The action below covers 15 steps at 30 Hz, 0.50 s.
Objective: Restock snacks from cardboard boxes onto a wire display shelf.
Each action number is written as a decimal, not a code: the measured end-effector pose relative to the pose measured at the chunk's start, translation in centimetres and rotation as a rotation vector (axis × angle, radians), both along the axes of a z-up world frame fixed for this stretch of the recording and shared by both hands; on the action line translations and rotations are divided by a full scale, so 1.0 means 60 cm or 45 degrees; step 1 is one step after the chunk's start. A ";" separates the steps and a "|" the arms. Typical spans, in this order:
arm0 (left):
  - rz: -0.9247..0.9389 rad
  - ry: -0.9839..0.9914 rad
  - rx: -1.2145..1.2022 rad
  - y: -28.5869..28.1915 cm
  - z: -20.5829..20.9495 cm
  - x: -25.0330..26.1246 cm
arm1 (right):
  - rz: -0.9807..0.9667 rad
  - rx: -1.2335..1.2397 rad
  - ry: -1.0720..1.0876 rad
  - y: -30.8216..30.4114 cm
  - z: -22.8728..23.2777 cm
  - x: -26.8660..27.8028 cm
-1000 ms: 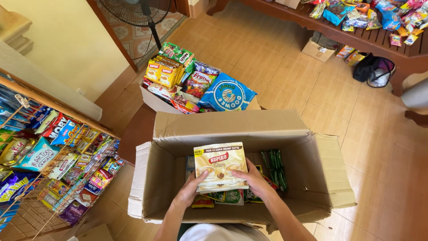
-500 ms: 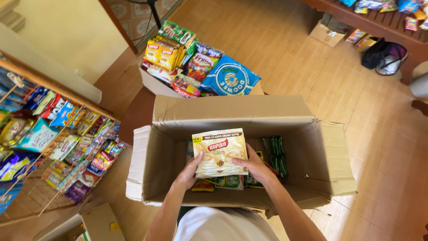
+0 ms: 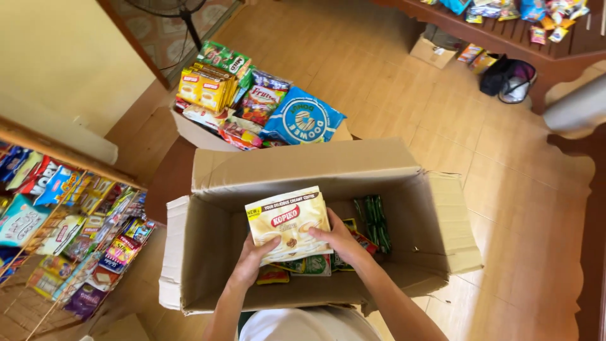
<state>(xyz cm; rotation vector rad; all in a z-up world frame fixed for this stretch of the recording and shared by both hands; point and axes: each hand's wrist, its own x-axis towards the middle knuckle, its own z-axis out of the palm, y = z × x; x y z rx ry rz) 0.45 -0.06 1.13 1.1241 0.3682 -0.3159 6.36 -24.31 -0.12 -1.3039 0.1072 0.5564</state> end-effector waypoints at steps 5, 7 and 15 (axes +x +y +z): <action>0.084 0.012 0.017 -0.005 0.003 -0.001 | -0.001 0.074 0.117 -0.011 -0.038 0.007; 0.108 0.009 0.022 -0.002 -0.006 -0.003 | -0.023 0.059 0.159 -0.015 -0.063 0.012; 0.113 -0.080 -0.111 0.000 0.000 -0.006 | -0.012 -0.324 -0.253 -0.076 -0.235 0.040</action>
